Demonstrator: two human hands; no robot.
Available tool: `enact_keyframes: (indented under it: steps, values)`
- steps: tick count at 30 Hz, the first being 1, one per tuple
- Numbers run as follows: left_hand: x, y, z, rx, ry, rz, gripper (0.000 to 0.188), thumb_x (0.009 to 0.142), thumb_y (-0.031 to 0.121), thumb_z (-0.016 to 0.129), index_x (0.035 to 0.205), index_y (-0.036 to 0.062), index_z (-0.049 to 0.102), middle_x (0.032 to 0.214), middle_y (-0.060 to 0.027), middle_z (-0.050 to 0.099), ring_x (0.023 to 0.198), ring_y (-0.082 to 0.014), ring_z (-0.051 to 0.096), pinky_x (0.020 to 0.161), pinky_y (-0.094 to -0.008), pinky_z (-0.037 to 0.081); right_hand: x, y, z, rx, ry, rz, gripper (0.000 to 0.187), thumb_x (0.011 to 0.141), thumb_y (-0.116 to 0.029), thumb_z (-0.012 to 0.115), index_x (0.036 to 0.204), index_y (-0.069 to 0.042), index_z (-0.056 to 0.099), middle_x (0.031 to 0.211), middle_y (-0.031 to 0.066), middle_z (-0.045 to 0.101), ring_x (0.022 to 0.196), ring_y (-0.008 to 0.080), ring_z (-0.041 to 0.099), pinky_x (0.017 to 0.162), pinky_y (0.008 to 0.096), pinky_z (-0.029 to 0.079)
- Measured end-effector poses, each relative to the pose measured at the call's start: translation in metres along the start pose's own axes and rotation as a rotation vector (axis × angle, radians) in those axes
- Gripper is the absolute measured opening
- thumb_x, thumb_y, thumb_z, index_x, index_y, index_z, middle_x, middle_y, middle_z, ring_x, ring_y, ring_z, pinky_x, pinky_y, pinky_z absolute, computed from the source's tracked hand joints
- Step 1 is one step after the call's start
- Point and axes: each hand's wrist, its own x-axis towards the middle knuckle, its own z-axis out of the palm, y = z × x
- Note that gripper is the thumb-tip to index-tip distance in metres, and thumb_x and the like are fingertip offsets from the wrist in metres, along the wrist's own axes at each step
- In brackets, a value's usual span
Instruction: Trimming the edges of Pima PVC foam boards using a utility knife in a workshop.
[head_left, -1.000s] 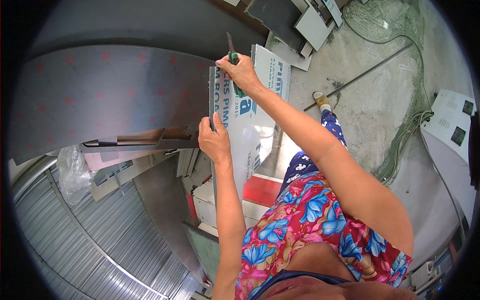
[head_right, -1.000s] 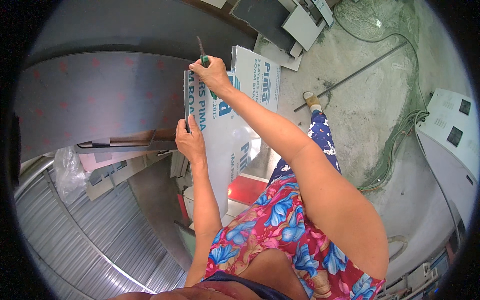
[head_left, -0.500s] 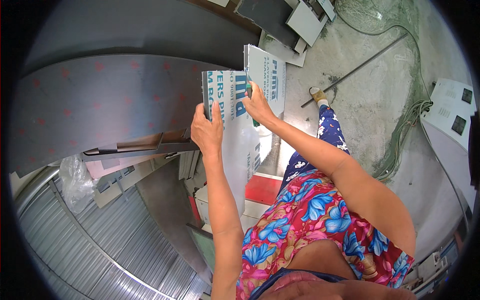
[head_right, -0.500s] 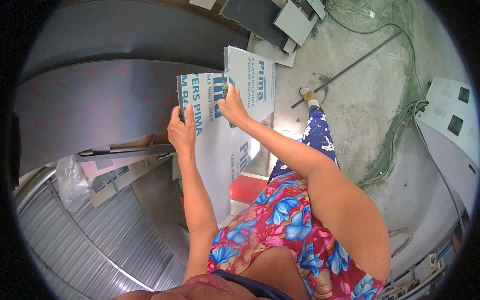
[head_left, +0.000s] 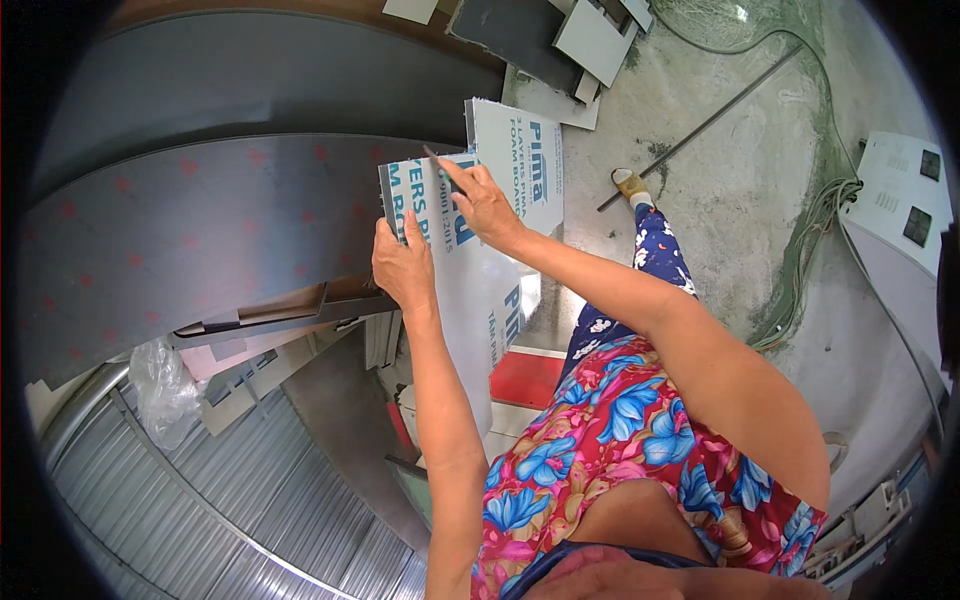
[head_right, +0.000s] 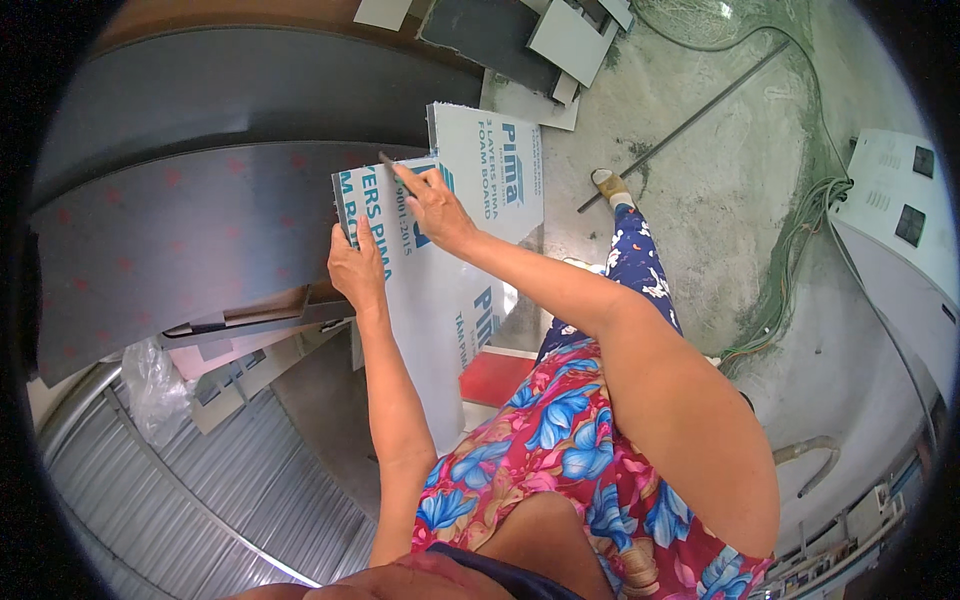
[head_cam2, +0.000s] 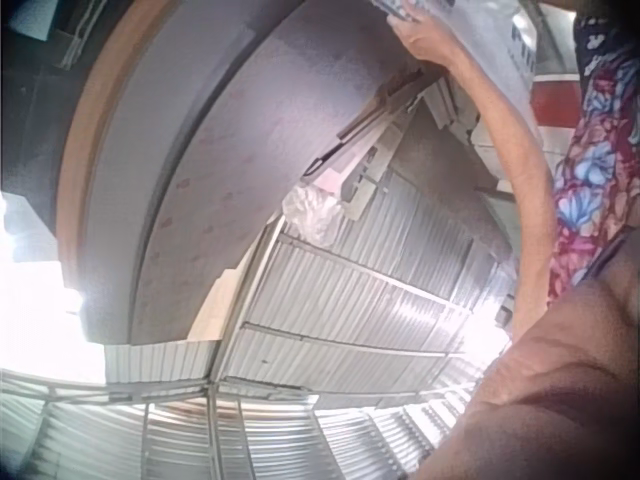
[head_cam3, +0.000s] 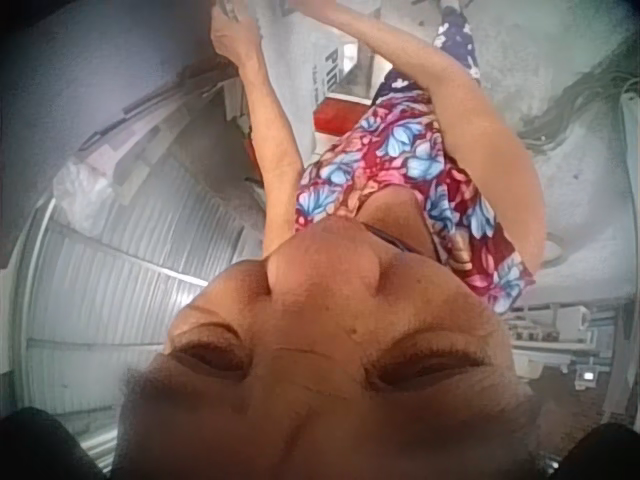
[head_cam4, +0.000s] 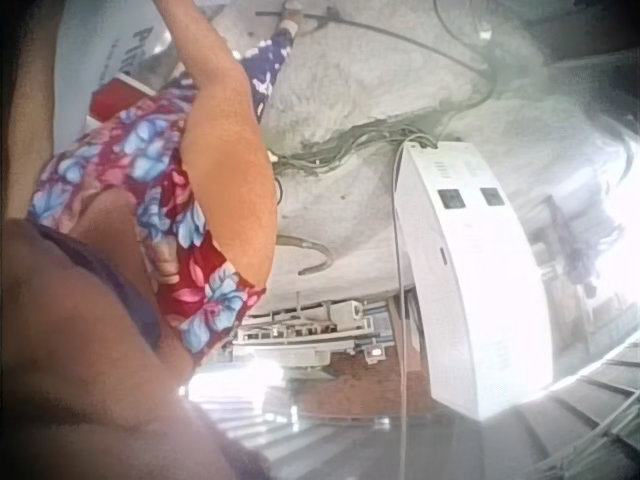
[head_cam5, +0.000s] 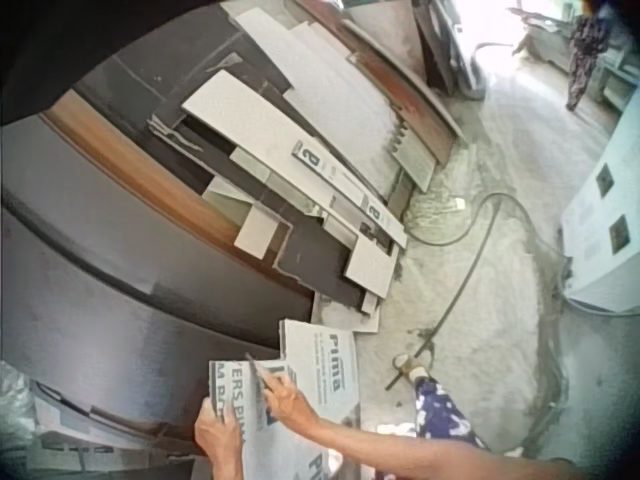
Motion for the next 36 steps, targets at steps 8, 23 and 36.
enact_keyframes:
  steps: [8, 23, 36]
  values:
    - [0.006, -0.004, 0.015, 0.032, 0.024, -0.008, 0.032, 0.095, 0.034, 0.061, 0.090, 0.0024, 0.058, 0.084, -0.0158, 0.068, 0.076, -0.0373, 0.066, 0.065, -0.0479, 0.050, -0.005, 0.028, 0.031, 0.003, 0.197, -0.033, 0.057, 0.093, -0.005, 0.058, 0.148, -0.014, 0.043, 0.103, 0.0173, 0.053, 0.096, 0.0333, 0.055, 0.090, 0.0374, 0.047]
    - [0.025, -0.026, 0.035, 0.019, 0.024, -0.004, 0.032, 0.094, 0.034, 0.062, 0.087, 0.0029, 0.057, 0.082, -0.0150, 0.067, 0.073, -0.0376, 0.065, 0.064, -0.0469, 0.049, 0.069, 0.107, -0.032, -0.434, -0.405, 0.193, 0.042, 0.096, -0.020, 0.054, 0.138, -0.026, 0.054, 0.114, 0.0175, 0.062, 0.109, 0.0348, 0.061, 0.095, 0.0443, 0.049]
    - [0.067, -0.047, 0.030, 0.016, -0.001, -0.063, 0.030, 0.095, 0.033, 0.063, 0.089, 0.0040, 0.060, 0.083, -0.0141, 0.068, 0.076, -0.0352, 0.066, 0.066, -0.0440, 0.050, 0.170, 0.123, -0.029, -0.342, -0.816, -0.003, 0.048, 0.091, -0.005, 0.055, 0.139, -0.014, 0.054, 0.133, 0.0149, 0.061, 0.121, 0.0362, 0.058, 0.104, 0.0432, 0.046]
